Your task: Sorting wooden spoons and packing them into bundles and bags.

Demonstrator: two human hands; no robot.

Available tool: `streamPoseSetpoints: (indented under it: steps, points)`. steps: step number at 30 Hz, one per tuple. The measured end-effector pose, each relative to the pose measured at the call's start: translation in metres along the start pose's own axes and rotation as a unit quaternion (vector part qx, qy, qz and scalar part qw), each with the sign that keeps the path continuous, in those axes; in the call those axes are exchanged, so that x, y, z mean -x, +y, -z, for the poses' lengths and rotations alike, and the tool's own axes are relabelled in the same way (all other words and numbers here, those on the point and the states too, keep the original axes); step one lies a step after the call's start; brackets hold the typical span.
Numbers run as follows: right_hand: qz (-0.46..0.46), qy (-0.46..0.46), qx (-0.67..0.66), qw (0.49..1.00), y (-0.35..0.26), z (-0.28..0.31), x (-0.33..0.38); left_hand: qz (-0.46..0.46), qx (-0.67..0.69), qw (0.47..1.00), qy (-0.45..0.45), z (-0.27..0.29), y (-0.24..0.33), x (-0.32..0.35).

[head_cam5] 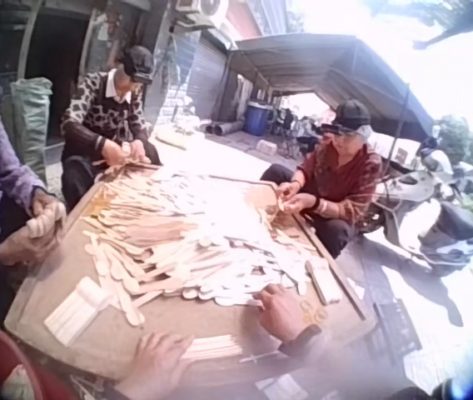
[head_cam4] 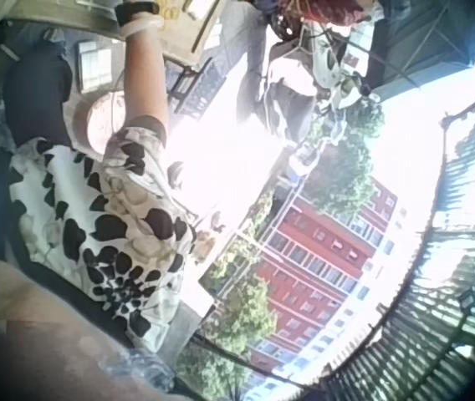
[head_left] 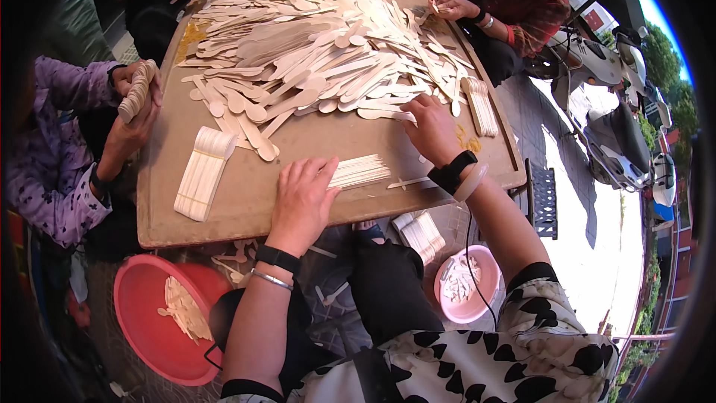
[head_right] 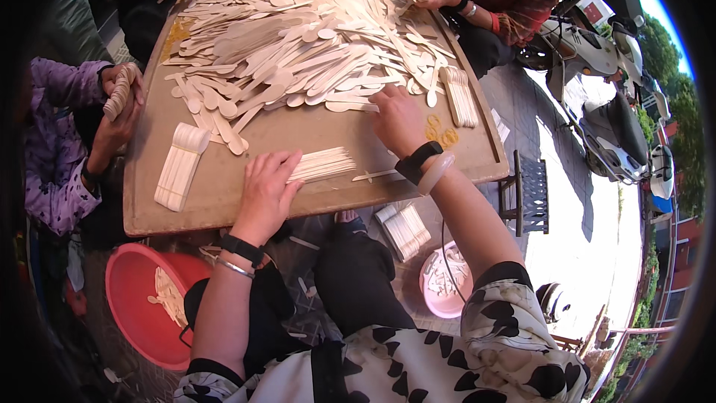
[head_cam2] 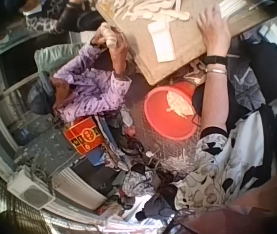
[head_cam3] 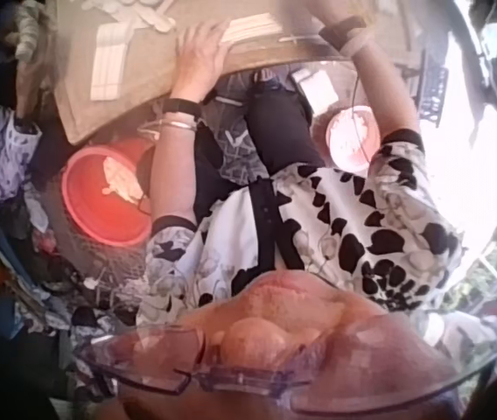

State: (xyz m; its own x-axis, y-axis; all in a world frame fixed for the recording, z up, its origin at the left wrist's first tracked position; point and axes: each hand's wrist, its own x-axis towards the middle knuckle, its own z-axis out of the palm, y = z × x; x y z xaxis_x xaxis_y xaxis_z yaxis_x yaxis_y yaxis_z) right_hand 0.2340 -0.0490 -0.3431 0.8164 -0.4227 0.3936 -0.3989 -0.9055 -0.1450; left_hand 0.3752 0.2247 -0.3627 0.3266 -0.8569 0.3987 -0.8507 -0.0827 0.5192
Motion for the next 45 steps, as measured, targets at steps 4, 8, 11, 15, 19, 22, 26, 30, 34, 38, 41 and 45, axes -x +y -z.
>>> streamPoseSetpoints:
  steps: [4, 8, 11, 15, 19, 22, 26, 30, 34, 38, 41, 45]
  points:
    - [0.066, -0.075, 0.051, 0.994, 0.013, -0.007, -0.014, 0.008, 0.007, 1.000, -0.004, 0.001, -0.001, 0.002]
    - [0.157, -0.105, 0.141, 0.972, 0.012, -0.009, -0.022, 0.010, 0.011, 1.000, 0.001, 0.002, -0.002, 0.004]
    - [0.182, -0.096, 0.155, 0.966, 0.015, -0.006, -0.024, 0.010, 0.020, 1.000, 0.001, 0.000, -0.002, 0.002]
    - [0.191, -0.091, 0.137, 0.968, -0.023, 0.008, -0.019, 0.020, 0.016, 1.000, -0.016, -0.001, -0.002, 0.002]
    - [0.235, -0.120, -0.004, 0.964, -0.072, -0.006, -0.008, 0.009, -0.018, 1.000, 0.013, -0.001, -0.001, 0.002]
    - [0.207, -0.147, -0.124, 0.959, -0.082, -0.012, -0.011, -0.002, -0.020, 1.000, 0.002, -0.002, -0.004, 0.002]
    - [0.036, -0.160, -0.274, 0.947, -0.057, -0.014, -0.024, 0.032, 0.014, 0.999, -0.039, 0.003, -0.001, 0.001]
    - [-0.015, -0.107, -0.070, 0.992, -0.012, -0.007, -0.031, 0.017, 0.013, 0.999, -0.026, 0.001, -0.001, 0.000]
    - [0.001, -0.154, -0.005, 0.988, 0.007, -0.006, -0.046, 0.004, 0.003, 1.000, -0.019, 0.003, -0.001, 0.001]
    - [0.099, -0.244, -0.001, 0.965, 0.008, -0.002, -0.060, 0.006, 0.015, 1.000, -0.016, 0.002, -0.001, 0.001]
    - [0.064, -0.328, 0.007, 0.942, 0.001, 0.001, -0.062, 0.005, 0.014, 1.000, -0.013, 0.004, 0.000, 0.001]
    - [0.051, -0.321, -0.079, 0.942, -0.012, 0.013, -0.056, 0.008, 0.018, 1.000, -0.011, 0.003, -0.001, 0.002]
